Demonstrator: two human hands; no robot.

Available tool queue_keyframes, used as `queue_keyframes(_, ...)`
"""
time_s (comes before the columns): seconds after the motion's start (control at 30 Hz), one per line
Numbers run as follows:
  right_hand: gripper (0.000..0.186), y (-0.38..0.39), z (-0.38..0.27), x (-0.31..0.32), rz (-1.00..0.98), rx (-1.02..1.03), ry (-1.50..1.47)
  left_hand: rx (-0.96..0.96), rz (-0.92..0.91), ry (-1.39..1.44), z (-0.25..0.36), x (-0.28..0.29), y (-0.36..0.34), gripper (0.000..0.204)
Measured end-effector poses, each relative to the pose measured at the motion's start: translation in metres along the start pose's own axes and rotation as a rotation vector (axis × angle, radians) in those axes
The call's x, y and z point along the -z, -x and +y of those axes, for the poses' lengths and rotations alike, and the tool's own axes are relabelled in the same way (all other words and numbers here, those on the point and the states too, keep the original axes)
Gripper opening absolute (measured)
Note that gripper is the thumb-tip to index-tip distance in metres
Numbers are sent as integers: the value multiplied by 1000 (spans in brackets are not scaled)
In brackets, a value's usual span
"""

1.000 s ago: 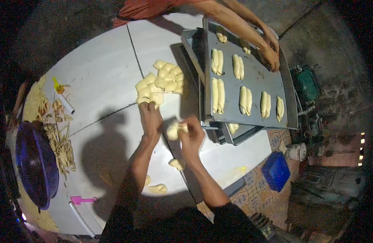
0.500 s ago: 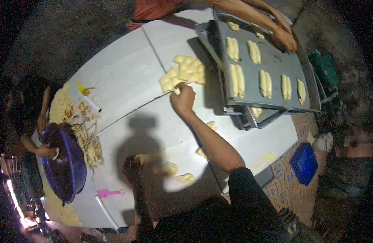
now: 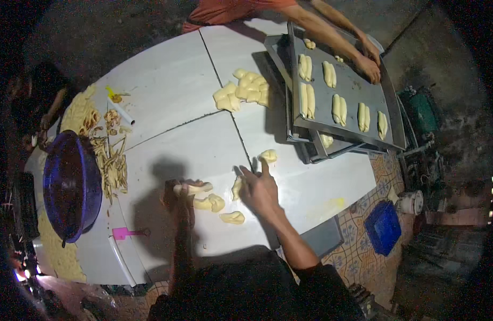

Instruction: The person flattens dough pieces, spreads chocolate filling on them with a spatula, adds banana slices, rolls the dough into pastries by hand, and places the pastries onto baking trays.

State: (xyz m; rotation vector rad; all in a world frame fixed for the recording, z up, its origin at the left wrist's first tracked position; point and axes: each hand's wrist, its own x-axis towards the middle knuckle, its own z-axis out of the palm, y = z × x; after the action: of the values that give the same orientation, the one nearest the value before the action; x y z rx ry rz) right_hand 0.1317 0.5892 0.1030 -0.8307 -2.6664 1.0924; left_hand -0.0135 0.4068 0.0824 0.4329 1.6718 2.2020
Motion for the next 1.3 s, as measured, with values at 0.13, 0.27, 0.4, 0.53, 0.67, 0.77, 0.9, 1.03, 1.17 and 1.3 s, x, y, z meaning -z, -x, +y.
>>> queue_keyframes(0.13,72,0,-54,-13,-77,513,-300,-14,-100,57,21,-2,11,24)
queue_keyframes(0.27,49,27,-71,-27,-280,208,-695,96,-83,467,67,-3,22,17)
queue_keyframes(0.4,38,68,-79,29,-282,370,-380,172,303,616,77,49,26,22)
queue_keyframes(0.53,38,89,15,41,-353,217,-919,59,272,872,53,92,42,30)
queue_keyframes(0.67,66,90,68,45,-302,13,-1590,5,84,744,18,105,66,25)
queue_keyframes(0.77,37,81,76,42,-60,-224,-237,-102,93,60,13,84,73,19)
queue_keyframes(0.9,26,43,61,35,286,-267,-314,-391,-157,-1038,20,27,38,17)
queue_keyframes(1.03,26,-59,29,42,92,-133,-262,-410,-66,-942,31,-34,-34,21)
queue_keyframes(1.17,28,-195,18,21,315,62,-292,-287,-184,-659,-47,-89,-158,27)
queue_keyframes(1.3,36,-289,22,34,327,56,-122,-294,-69,-976,-92,-147,-222,40)
